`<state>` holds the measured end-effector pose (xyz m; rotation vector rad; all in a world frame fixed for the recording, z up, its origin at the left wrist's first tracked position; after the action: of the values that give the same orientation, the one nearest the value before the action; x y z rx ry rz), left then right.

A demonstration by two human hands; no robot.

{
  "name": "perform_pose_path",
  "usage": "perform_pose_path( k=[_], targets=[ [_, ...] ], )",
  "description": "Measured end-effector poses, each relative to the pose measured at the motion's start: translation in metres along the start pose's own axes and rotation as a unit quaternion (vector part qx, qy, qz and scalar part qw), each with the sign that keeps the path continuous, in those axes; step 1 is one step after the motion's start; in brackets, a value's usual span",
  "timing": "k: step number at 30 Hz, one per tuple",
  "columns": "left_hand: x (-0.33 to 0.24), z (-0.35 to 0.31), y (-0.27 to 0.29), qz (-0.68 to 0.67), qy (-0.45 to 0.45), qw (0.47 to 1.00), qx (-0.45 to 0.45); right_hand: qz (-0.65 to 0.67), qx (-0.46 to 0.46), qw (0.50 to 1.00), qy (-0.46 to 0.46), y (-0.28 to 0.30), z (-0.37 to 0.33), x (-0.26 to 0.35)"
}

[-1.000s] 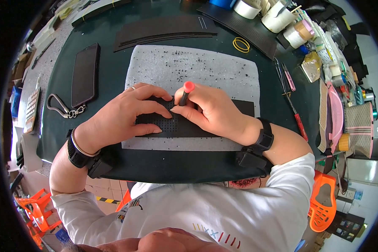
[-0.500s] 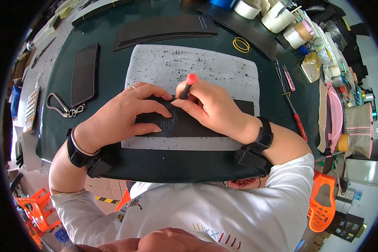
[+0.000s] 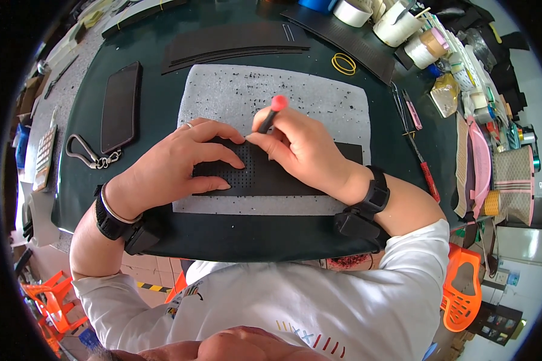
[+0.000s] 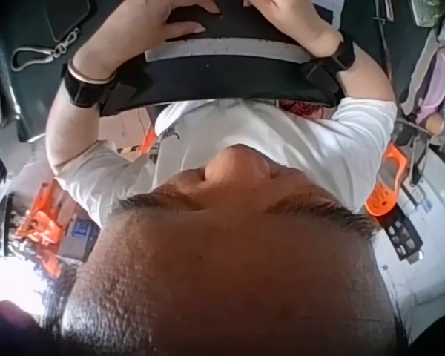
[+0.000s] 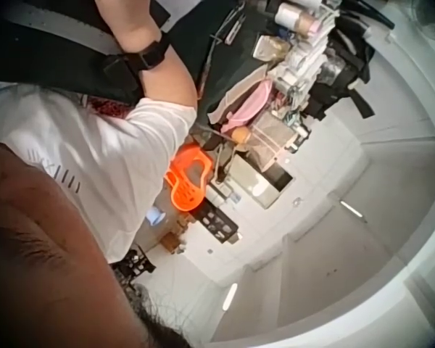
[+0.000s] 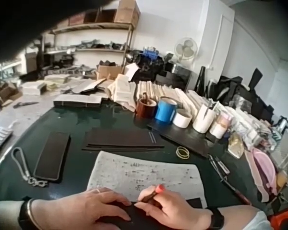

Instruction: The person uses a small tool to press into a series of holes on a black rectangular piece of material, then uses the tool to pry out small pieces of debris from the holes.

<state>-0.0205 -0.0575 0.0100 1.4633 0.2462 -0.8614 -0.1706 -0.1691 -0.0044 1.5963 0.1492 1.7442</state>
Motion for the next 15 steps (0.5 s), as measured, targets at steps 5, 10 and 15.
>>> perform_pose_path(
  k=[5,10,15],
  targets=[
    [0.0002,0.0004,-0.0002,-0.013,0.005,1.000,0.008,0.012,-0.006,1.000,-0.004,0.0006,-0.0003,-0.0020],
    [0.0003,0.0001,-0.0001,-0.018,0.007,1.000,0.009,0.025,-0.022,0.999,-0.026,0.0039,-0.0022,-0.0042],
    [-0.0009,0.0004,0.0000,-0.019,0.007,1.000,0.010,-0.038,-0.012,0.999,0.017,0.0022,-0.0012,-0.0004]
  ],
)
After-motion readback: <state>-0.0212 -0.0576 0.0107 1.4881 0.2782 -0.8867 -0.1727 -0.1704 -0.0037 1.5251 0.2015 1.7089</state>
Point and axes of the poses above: each hand's wrist, its own z-axis towards the middle knuckle, its own y-axis out of the back of the hand, x = y × z, the point moved 6 cm from there along z, towards the middle knuckle, and after that the axes turned 2 degrees about x, right-handed, at the moved point
